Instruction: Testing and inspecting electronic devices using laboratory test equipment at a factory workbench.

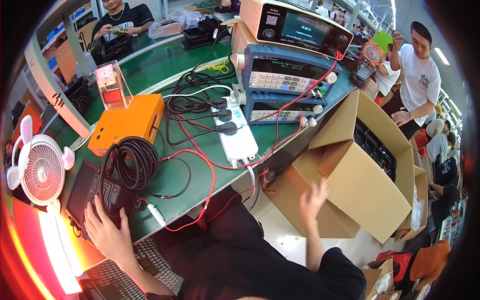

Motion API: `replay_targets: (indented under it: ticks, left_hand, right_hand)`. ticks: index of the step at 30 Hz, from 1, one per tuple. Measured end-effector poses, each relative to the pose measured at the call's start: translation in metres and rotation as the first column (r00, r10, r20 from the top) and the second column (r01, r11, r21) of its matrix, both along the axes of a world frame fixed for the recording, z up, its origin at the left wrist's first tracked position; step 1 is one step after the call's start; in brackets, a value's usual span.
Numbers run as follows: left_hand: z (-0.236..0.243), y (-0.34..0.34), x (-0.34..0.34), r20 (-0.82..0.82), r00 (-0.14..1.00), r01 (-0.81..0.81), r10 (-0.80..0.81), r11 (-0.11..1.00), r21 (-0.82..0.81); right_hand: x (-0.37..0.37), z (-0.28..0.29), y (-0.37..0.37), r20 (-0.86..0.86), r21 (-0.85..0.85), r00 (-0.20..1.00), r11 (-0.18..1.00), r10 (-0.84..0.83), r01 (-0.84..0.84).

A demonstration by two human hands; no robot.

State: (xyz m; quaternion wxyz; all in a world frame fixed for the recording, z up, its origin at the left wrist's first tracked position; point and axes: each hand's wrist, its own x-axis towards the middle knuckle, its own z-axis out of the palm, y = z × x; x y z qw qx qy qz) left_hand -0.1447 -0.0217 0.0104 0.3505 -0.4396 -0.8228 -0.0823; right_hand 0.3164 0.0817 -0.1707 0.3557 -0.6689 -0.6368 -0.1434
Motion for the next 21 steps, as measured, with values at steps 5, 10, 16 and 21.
replay_targets:
  ticks: [5, 10, 16, 21]
  left_hand:
    - [0.000, -0.002, 0.000, 0.013, 1.000, -0.008, 0.008, 1.000, -0.010]
    - [0.001, -0.004, 0.000, 0.005, 1.000, -0.014, 0.014, 1.000, -0.003]
    - [0.000, -0.004, -0.002, 0.013, 1.000, -0.005, 0.005, 1.000, 0.002]
    - [0.001, -0.001, 0.001, -0.004, 1.000, -0.008, 0.008, 1.000, 0.001]
  right_hand:
    - [-0.075, -0.029, -0.009, -0.245, -0.196, 0.946, 0.944, 0.213, -0.264]
    - [-0.099, -0.029, 0.004, -0.442, -0.225, 0.835, 0.861, 0.326, -0.456]
    - [-0.116, -0.026, 0.012, -0.547, -0.285, 0.761, 0.777, 0.349, -0.561]
    - [-0.127, -0.030, 0.005, -0.592, -0.326, 0.743, 0.750, 0.313, -0.575]
